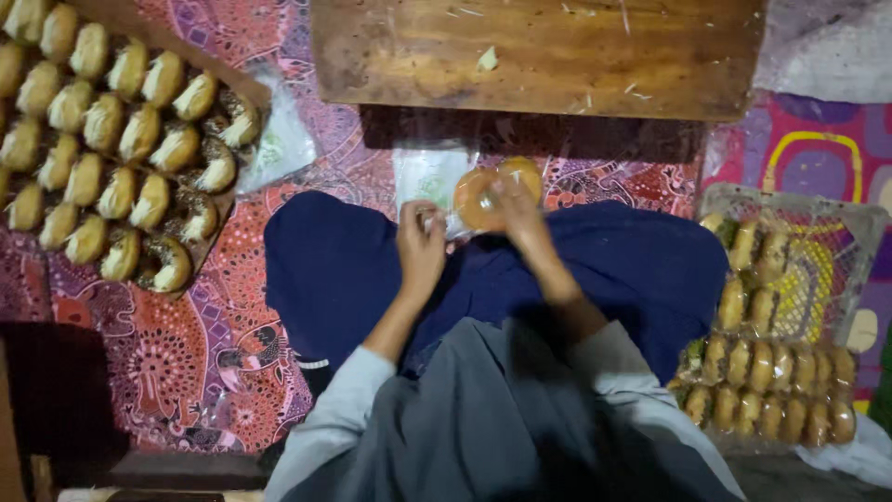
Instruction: The person sits on the floor and repeatedly picks up donuts, places them into clear plastic bags, and sets the packaged donuts aside. The task involves handling donuts and plastic bags by hand.
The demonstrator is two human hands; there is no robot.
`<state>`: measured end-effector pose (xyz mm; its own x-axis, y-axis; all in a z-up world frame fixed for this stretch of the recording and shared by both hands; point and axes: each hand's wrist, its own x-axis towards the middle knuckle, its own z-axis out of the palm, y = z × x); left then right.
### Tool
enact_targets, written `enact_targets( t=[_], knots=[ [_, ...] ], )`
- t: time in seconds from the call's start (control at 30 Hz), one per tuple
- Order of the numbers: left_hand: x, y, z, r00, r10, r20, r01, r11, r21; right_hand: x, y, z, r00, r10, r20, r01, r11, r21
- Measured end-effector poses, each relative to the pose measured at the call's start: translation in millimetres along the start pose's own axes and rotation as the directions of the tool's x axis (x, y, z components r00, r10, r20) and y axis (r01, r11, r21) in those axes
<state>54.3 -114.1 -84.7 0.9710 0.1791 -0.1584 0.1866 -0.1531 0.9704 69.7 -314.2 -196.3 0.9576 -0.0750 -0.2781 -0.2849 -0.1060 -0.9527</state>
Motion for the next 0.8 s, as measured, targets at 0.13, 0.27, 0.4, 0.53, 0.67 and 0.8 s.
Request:
enact_targets(
  t=[0.13,0.27,0.4,0.53,0.67,0.8],
  knots=[
    [42.5,-69.2,70.9,0.951,-0.281,0.127,0.277,0.96,0.044,1.8,23.8,-47.1,0.909,-0.386,-0.157,0.195,0.727,-0.658],
    [71.9,-132.2,126.7,0.901,-0.387,0.196,0.314,0.894,0.32,28.3,43.3,-55.6,0.9,-0.336,-0.279,0.054,0.72,-0.692],
    [66.7,-141.6,126.1,0.844,-0.288,0.452,0.397,0.902,-0.168,27.4,55.4,-51.1,0.954,-0.033,-0.299,-0.157,0.794,-0.587],
    [69.6,-98.1,98.0,0.649,-0.484,0.587,0.723,0.634,-0.276,36.2,21.3,-63.5,0.967,0.129,-0.22,-0.202,0.914,-0.352],
    [54.2,-52.5,57.8,0.652,-0.345,0.675,0.743,0.468,-0.478,13.1,-42.8,-59.0,0.975,0.055,-0.215,-0.082,0.99,-0.116],
    [53.6,-24.6,51.5,0.724,-0.224,0.652,0.659,0.505,-0.558,-12.6,-121.9,-69.0,0.865,-0.44,-0.242,0.346,0.871,-0.348]
  ],
)
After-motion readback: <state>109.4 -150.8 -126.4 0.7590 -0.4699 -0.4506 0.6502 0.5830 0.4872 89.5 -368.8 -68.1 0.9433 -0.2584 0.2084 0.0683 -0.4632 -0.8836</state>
